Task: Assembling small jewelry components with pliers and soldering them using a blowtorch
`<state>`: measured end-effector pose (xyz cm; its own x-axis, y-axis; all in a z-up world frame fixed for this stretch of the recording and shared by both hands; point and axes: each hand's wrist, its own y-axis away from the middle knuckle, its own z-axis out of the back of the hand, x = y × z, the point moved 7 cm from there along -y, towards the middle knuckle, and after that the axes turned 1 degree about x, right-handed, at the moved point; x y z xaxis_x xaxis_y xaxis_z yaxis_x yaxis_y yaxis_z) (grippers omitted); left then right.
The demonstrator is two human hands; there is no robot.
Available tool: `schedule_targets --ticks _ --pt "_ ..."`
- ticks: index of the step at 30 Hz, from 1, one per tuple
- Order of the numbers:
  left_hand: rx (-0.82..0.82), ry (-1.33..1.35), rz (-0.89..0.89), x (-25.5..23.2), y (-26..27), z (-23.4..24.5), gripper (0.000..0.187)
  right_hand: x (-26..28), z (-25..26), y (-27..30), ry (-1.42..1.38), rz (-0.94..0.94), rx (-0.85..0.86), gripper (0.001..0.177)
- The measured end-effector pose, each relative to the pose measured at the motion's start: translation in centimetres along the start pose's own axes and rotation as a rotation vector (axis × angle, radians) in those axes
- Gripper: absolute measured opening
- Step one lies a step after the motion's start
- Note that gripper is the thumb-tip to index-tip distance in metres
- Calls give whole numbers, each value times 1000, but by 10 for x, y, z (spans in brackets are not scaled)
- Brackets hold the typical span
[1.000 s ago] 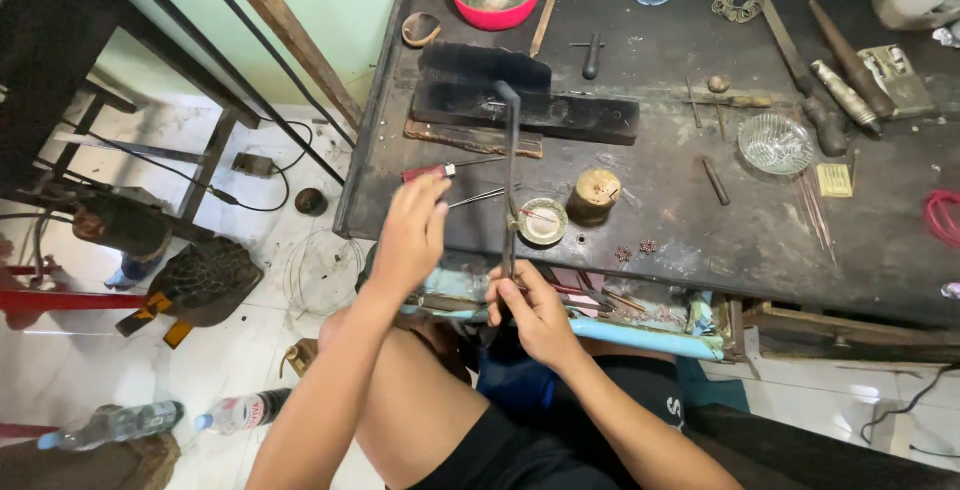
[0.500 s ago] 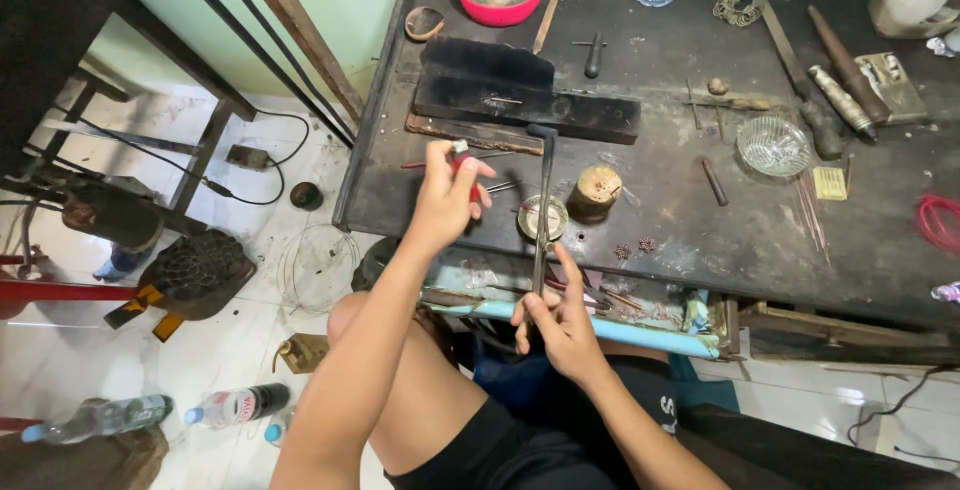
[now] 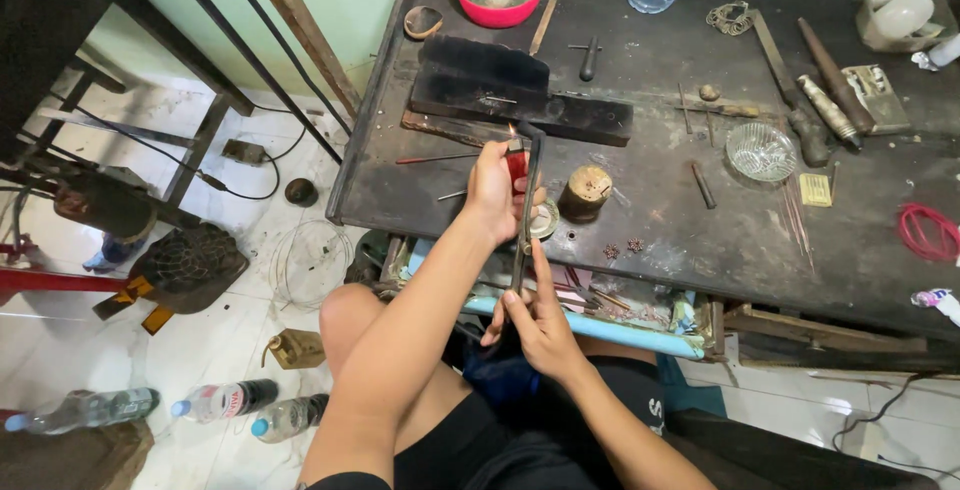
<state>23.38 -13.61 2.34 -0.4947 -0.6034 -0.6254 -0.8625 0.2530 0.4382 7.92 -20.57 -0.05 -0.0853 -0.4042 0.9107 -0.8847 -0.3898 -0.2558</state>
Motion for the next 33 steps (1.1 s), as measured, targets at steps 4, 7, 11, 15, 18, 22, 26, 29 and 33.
schedule_targets --ticks 4,7,11,15,18,22,26,29,33 --pt "-136 -90 -56 4 10 20 47 3 -4 -8 1 -4 34 77" --pt "-173 -99 -105 3 36 25 48 1 -1 -9 36 -13 61 78" --pt "-134 -77 -133 -15 21 22 45 -1 -11 -11 26 -4 94 78" --pt "-54 -73 -156 -26 27 -4 45 -6 -15 -9 -17 6 75 79" --pt "-18 -72 -140 -9 20 -3 47 -3 -11 -13 -10 11 73 80" --pt "-126 -136 -139 2 8 22 47 -2 -6 -13 16 9 83 82" --pt "-102 -144 -194 -17 -1 11 48 4 -17 -14 -40 39 95 83" --pt "-28 -92 -167 -13 6 -2 47 1 -18 -14 -21 39 118 84" --pt "-131 -225 -216 -6 38 3 51 3 -12 -17 14 19 102 84"
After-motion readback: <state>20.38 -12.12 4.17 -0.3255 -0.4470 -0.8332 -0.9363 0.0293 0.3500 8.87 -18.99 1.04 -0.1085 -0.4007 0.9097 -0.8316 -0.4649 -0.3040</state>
